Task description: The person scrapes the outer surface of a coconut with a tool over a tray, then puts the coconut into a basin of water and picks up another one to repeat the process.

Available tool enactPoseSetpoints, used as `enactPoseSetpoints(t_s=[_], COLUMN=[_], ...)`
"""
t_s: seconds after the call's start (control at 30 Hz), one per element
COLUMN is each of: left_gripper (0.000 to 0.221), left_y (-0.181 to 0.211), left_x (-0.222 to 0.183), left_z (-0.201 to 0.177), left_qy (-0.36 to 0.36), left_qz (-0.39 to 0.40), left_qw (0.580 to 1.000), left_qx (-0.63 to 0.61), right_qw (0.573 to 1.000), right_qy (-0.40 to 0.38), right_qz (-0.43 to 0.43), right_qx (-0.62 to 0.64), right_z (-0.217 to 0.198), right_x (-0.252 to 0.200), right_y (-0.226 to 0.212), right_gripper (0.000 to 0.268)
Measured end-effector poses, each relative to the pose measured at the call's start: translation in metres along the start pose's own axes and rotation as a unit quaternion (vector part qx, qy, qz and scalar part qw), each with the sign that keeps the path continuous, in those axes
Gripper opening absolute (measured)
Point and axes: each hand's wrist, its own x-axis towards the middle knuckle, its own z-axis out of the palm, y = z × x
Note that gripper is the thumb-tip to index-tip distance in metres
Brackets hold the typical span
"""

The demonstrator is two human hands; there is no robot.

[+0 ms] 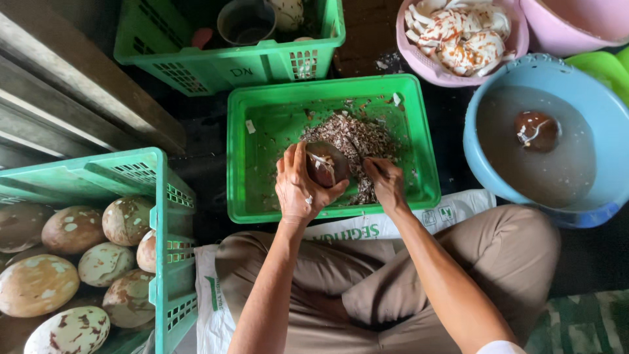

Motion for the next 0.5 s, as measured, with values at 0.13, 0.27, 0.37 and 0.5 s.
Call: enactPoseSetpoints(t_s=[0.13, 0.27, 0.37, 0.5], left_gripper=[0.112, 0.112, 0.112, 0.112], left_y=[0.000, 0.000, 0.000, -0.001], left_x=[0.000, 0.001, 0.000, 0.000], left_z=[0.000, 0.001, 0.002, 0.002], left_qy=[0.003, 0.000, 0.001, -0.002], left_qz=[0.000, -0.001, -0.003, -0.006], left_qw=[1.000, 1.000, 1.000, 1.000], left_qx=[-0.004, -0.004, -0.003, -0.004], right_qw=[1.000, 1.000, 1.000, 1.000], right_qy=[0.002, 0.009, 0.009, 0.009], right_qz=[-0.002, -0.002, 0.007, 0.005], right_qx=[-0.015, -0.010, -0.016, -0.025], right_z=[0.001, 0.000, 0.000, -0.001], right_x=[-0.003, -0.002, -0.003, -0.001], right_y=[-0.019, -0.014, -0.013, -0.013], right_gripper=[0.011, 0.012, 0.012, 0.012])
